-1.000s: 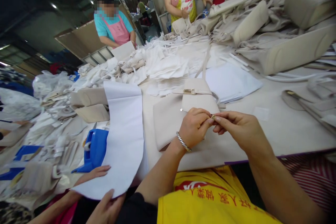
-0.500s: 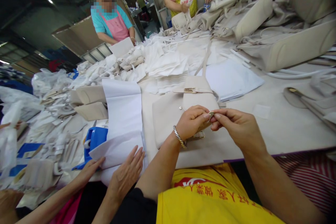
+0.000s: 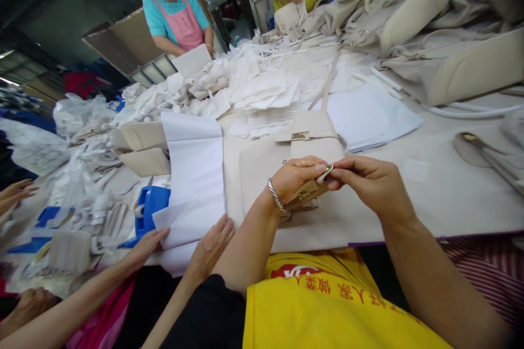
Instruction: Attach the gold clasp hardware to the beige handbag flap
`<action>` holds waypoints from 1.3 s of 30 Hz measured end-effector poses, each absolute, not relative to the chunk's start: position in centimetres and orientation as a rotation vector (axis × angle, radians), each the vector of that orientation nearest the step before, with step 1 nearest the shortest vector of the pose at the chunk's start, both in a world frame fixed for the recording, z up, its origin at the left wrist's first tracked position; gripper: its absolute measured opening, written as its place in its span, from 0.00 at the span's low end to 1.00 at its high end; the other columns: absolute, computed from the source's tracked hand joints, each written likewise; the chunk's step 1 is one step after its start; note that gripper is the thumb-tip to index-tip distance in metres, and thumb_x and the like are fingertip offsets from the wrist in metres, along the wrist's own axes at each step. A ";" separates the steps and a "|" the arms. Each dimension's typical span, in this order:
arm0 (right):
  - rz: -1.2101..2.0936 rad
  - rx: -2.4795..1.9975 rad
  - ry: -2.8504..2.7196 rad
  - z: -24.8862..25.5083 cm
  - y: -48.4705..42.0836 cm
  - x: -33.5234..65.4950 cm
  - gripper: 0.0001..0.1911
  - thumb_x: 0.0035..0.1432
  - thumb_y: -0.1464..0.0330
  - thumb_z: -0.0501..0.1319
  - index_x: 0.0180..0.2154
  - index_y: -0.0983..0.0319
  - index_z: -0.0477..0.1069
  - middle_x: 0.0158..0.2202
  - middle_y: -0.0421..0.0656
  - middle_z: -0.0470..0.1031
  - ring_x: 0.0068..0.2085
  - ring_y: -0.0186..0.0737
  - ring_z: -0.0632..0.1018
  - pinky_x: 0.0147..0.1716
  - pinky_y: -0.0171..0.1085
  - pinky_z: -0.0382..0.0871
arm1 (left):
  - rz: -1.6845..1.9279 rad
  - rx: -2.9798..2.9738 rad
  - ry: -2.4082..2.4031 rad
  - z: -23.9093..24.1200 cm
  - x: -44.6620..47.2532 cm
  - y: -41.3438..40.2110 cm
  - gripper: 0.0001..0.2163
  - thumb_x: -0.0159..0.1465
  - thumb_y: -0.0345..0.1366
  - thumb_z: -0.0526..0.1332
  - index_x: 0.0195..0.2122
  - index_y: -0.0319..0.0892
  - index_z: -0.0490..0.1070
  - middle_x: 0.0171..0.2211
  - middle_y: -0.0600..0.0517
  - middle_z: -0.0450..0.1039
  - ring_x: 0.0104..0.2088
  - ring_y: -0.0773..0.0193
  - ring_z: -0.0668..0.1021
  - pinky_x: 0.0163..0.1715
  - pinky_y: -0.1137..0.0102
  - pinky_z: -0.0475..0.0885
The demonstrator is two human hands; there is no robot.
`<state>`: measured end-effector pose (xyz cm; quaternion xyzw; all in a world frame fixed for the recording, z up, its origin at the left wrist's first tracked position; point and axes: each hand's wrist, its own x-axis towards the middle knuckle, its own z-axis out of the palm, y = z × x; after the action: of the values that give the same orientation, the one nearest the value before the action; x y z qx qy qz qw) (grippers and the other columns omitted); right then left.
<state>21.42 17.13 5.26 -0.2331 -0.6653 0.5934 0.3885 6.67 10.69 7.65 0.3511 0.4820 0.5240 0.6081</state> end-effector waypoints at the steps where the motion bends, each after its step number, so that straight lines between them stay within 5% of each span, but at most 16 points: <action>1: 1.518 -0.592 -1.685 5.3 17.1 21.4 0.07 0.53 0.67 0.63 0.33 0.65 0.73 0.24 0.41 0.73 0.26 0.33 0.74 0.27 0.28 0.71 | 1.214 0.794 1.092 7.7 6.7 10.7 0.10 0.53 0.37 0.62 0.31 0.35 0.70 0.25 0.51 0.67 0.27 0.68 0.71 0.31 0.70 0.64; 19: 1.692 -0.679 -1.400 5.4 16.1 20.9 0.11 0.50 0.64 0.64 0.31 0.67 0.72 0.27 0.45 0.73 0.24 0.35 0.74 0.22 0.30 0.72 | 1.248 0.934 1.259 7.4 6.9 10.8 0.10 0.54 0.40 0.60 0.30 0.37 0.70 0.29 0.51 0.68 0.30 0.69 0.70 0.34 0.71 0.66; 28: 1.535 -0.784 -1.568 5.9 16.4 21.4 0.08 0.51 0.66 0.62 0.29 0.66 0.70 0.23 0.41 0.71 0.20 0.30 0.70 0.18 0.26 0.65 | 1.158 1.331 1.556 7.9 7.6 10.4 0.11 0.58 0.41 0.54 0.31 0.39 0.70 0.33 0.51 0.68 0.37 0.67 0.69 0.42 0.71 0.64; 39: 1.278 -0.822 -1.578 5.2 15.6 20.4 0.05 0.51 0.69 0.59 0.29 0.64 0.71 0.23 0.39 0.69 0.21 0.30 0.68 0.19 0.28 0.63 | 1.198 1.245 1.404 7.6 7.0 10.3 0.11 0.59 0.41 0.54 0.32 0.38 0.70 0.33 0.50 0.67 0.36 0.68 0.69 0.40 0.71 0.65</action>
<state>20.37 15.57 5.16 -0.3337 -0.6403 0.5188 0.4578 6.97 10.32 7.57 0.5016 0.5657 0.4826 0.4420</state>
